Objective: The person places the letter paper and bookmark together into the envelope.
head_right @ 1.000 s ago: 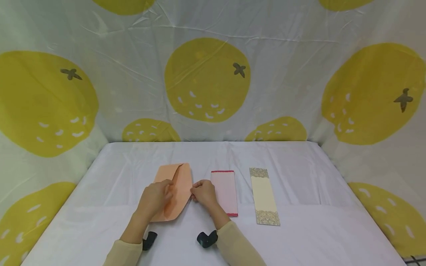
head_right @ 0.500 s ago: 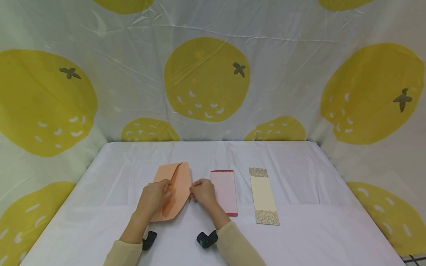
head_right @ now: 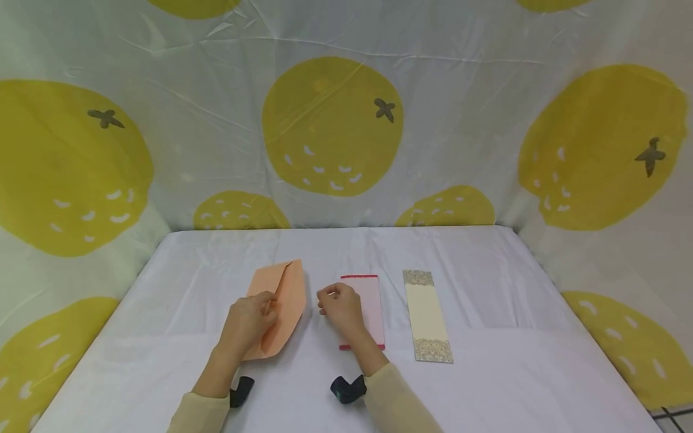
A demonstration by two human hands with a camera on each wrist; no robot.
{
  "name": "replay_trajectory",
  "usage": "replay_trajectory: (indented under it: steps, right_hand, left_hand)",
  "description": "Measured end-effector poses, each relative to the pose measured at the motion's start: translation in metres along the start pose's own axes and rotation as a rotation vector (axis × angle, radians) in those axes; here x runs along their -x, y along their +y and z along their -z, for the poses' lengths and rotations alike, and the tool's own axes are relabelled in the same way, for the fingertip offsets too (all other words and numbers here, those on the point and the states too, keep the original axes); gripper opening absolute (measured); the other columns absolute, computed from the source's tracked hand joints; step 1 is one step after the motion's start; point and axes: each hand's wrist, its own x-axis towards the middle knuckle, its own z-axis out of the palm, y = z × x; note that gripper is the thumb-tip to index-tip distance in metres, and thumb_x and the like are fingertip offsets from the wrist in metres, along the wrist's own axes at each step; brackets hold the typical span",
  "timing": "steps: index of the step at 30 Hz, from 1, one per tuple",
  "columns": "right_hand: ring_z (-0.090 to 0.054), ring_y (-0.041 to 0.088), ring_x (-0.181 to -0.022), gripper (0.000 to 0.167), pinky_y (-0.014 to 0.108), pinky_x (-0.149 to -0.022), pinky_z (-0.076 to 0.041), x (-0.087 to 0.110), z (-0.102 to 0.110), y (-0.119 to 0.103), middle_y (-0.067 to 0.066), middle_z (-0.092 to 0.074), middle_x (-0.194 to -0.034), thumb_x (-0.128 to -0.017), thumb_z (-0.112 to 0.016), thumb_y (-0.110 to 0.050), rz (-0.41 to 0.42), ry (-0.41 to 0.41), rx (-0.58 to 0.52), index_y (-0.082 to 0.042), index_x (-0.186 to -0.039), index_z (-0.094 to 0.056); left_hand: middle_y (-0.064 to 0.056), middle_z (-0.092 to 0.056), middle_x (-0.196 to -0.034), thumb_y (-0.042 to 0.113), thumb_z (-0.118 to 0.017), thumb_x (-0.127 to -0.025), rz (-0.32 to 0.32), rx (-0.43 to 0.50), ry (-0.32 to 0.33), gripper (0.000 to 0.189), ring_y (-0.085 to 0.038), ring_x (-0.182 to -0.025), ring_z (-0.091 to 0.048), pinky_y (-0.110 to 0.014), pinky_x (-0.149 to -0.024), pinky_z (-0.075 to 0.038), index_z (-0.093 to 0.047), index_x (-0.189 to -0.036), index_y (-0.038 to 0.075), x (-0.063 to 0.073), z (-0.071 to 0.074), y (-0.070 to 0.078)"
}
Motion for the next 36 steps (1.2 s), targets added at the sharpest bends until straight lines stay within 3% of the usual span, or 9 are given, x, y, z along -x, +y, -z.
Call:
replay_trajectory:
  steps: [4,7,11,14,20,26,36]
  right_hand:
    - [-0.065,0.018,-0.063,0.019,0.03,-0.063,-0.055,0.0,0.02,0.002,0.01,-0.069,-0.076,-0.093,-0.062,-0.015,-0.033,0.043,0.01,0.003,-0.099,-0.066]
    - [-0.065,0.017,-0.063,0.019,0.03,-0.062,-0.055,0.001,0.036,0.005,0.009,-0.068,-0.076,-0.093,-0.061,-0.015,-0.051,0.077,0.035,0.002,-0.099,-0.066]
    - [-0.065,0.017,-0.065,0.02,0.029,-0.062,-0.055,0.004,0.061,0.01,0.011,-0.069,-0.078,-0.093,-0.059,-0.015,-0.065,0.115,0.074,0.002,-0.1,-0.066]
    - [-0.065,0.018,-0.067,0.022,0.028,-0.062,-0.054,0.006,0.08,0.014,0.013,-0.07,-0.082,-0.094,-0.058,-0.016,-0.077,0.147,0.113,0.003,-0.102,-0.065]
    - [-0.065,0.019,-0.071,0.027,0.026,-0.062,-0.052,0.008,0.108,0.024,0.015,-0.07,-0.089,-0.095,-0.056,-0.017,-0.112,0.197,0.193,0.006,-0.107,-0.064]
    - [-0.065,0.02,-0.073,0.028,0.026,-0.063,-0.049,0.007,0.115,0.031,0.013,-0.07,-0.09,-0.095,-0.058,-0.017,-0.131,0.191,0.202,0.007,-0.108,-0.064]
    - [-0.06,0.013,-0.065,0.028,0.025,-0.055,-0.046,0.004,0.109,0.035,0.01,-0.066,-0.08,-0.092,-0.06,-0.015,-0.179,0.153,0.171,0.008,-0.109,-0.062]
  left_hand:
    - [0.004,-0.041,-0.053,0.002,-0.07,-0.075,0.041,0.043,-0.02,0.02,-0.014,-0.051,-0.04,-0.028,-0.046,-0.036,-0.072,-0.095,0.002,0.0,0.001,0.0]
    - [0.002,-0.046,-0.056,0.002,-0.07,-0.075,0.068,0.088,-0.027,0.022,-0.014,-0.052,-0.04,-0.027,-0.046,-0.032,-0.073,-0.097,0.003,0.001,0.002,-0.001]
    - [-0.008,-0.067,-0.077,0.003,-0.07,-0.076,0.108,0.139,-0.044,0.025,-0.015,-0.057,-0.045,-0.026,-0.048,-0.034,-0.074,-0.101,0.004,0.0,0.002,-0.002]
    - [-0.013,-0.071,-0.096,0.003,-0.069,-0.077,0.124,0.152,-0.051,0.027,-0.017,-0.063,-0.049,-0.027,-0.051,-0.037,-0.074,-0.103,0.004,0.0,0.003,-0.003]
    - [-0.011,-0.069,-0.09,0.003,-0.068,-0.077,0.12,0.157,-0.038,0.026,-0.018,-0.065,-0.05,-0.028,-0.053,-0.04,-0.074,-0.103,0.003,-0.001,0.003,-0.003]
    - [-0.013,-0.07,-0.095,0.005,-0.069,-0.079,0.106,0.16,-0.03,0.023,-0.019,-0.067,-0.052,-0.028,-0.054,-0.041,-0.075,-0.102,0.003,-0.001,0.003,-0.005]
    - [-0.016,-0.071,-0.103,0.004,-0.069,-0.079,0.119,0.19,-0.033,0.025,-0.02,-0.071,-0.056,-0.028,-0.055,-0.043,-0.075,-0.102,0.003,0.0,0.003,-0.004]
